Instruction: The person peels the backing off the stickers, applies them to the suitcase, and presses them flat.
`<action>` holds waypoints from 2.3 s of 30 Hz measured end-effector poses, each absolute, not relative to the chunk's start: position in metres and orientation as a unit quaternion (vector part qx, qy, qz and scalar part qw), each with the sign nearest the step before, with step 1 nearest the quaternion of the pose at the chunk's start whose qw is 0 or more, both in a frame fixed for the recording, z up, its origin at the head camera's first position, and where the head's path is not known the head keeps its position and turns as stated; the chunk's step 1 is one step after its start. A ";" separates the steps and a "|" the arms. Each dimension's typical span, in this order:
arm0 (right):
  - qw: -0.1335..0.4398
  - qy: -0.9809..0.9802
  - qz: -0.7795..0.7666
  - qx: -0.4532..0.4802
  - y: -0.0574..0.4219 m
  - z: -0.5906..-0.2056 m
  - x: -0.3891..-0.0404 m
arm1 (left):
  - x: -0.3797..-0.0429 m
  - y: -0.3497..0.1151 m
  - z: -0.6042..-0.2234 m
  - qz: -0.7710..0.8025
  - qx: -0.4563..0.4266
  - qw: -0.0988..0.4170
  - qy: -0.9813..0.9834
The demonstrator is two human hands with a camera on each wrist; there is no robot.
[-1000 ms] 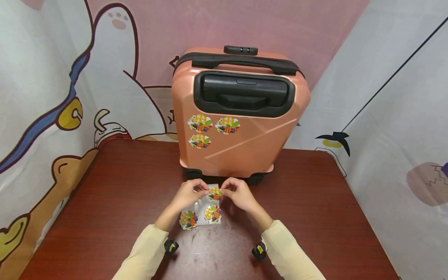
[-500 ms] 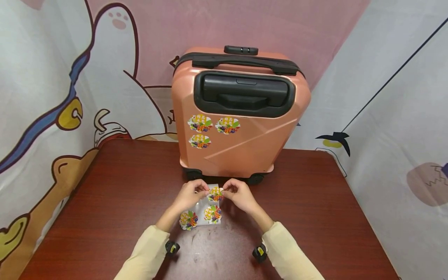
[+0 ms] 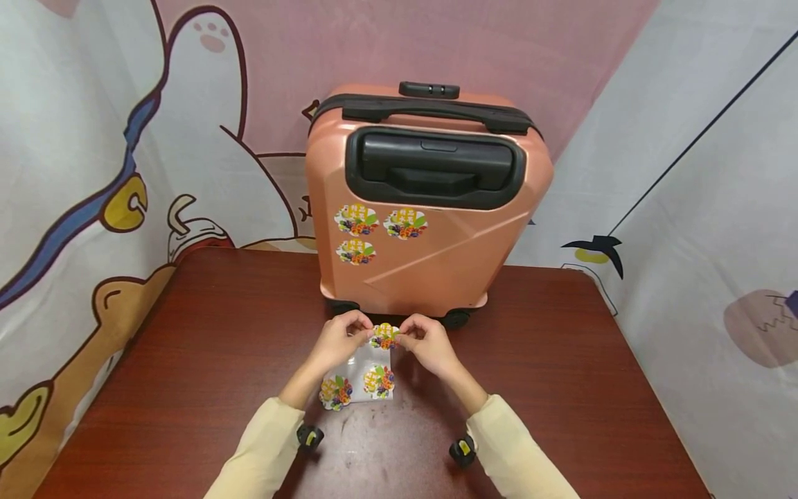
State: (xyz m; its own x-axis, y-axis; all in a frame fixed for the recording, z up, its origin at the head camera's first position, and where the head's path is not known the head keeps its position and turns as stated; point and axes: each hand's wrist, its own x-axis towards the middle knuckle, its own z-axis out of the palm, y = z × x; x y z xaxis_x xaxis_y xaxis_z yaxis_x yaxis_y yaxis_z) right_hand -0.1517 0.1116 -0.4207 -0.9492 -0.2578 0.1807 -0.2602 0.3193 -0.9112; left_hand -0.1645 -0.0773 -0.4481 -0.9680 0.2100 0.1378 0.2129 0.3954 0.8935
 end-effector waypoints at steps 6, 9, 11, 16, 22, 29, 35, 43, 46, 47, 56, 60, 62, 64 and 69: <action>0.054 -0.814 0.563 0.135 0.108 -0.411 -0.153 | -0.168 -0.070 -0.441 -0.537 -0.115 0.048 -0.834; 0.082 -0.815 0.560 0.124 0.106 -0.408 -0.155 | -0.170 -0.065 -0.437 -0.536 -0.107 0.071 -0.834; 0.099 -0.813 0.562 0.117 0.106 -0.409 -0.159 | -0.170 -0.062 -0.433 -0.542 -0.101 0.087 -0.830; 0.135 -0.802 0.573 0.100 0.109 -0.420 -0.173 | -0.173 -0.052 -0.425 -0.558 -0.091 0.129 -0.815; 0.188 -0.794 0.571 0.092 0.108 -0.418 -0.179 | -0.178 -0.040 -0.419 -0.560 -0.087 0.200 -0.799; 0.221 -0.785 0.576 0.062 0.105 -0.413 -0.183 | -0.184 -0.027 -0.415 -0.559 -0.082 0.253 -0.786; 0.253 -0.770 0.584 0.051 0.100 -0.412 -0.184 | -0.186 -0.018 -0.416 -0.550 -0.065 0.295 -0.779; 0.281 -0.778 0.561 0.034 0.096 -0.412 -0.185 | -0.187 -0.009 -0.416 -0.513 -0.051 0.342 -0.786; 0.300 -0.781 0.548 0.027 0.094 -0.412 -0.186 | -0.186 -0.007 -0.415 -0.494 -0.044 0.349 -0.795; 0.305 -0.783 0.542 0.024 0.094 -0.412 -0.186 | -0.186 -0.006 -0.414 -0.489 -0.041 0.353 -0.797; 0.340 -0.791 0.509 -0.004 0.089 -0.411 -0.188 | -0.187 -0.001 -0.412 -0.455 -0.031 0.389 -0.800; 0.350 -0.794 0.497 -0.014 0.086 -0.411 -0.189 | -0.187 0.000 -0.412 -0.444 -0.030 0.393 -0.805; 0.356 -0.794 0.493 -0.016 0.085 -0.410 -0.190 | -0.188 0.000 -0.412 -0.441 -0.029 0.394 -0.806; 0.361 -0.794 0.489 -0.017 0.084 -0.410 -0.190 | -0.189 0.000 -0.412 -0.438 -0.029 0.396 -0.806; 0.368 -0.794 0.484 -0.018 0.083 -0.409 -0.190 | -0.189 0.000 -0.412 -0.432 -0.028 0.400 -0.808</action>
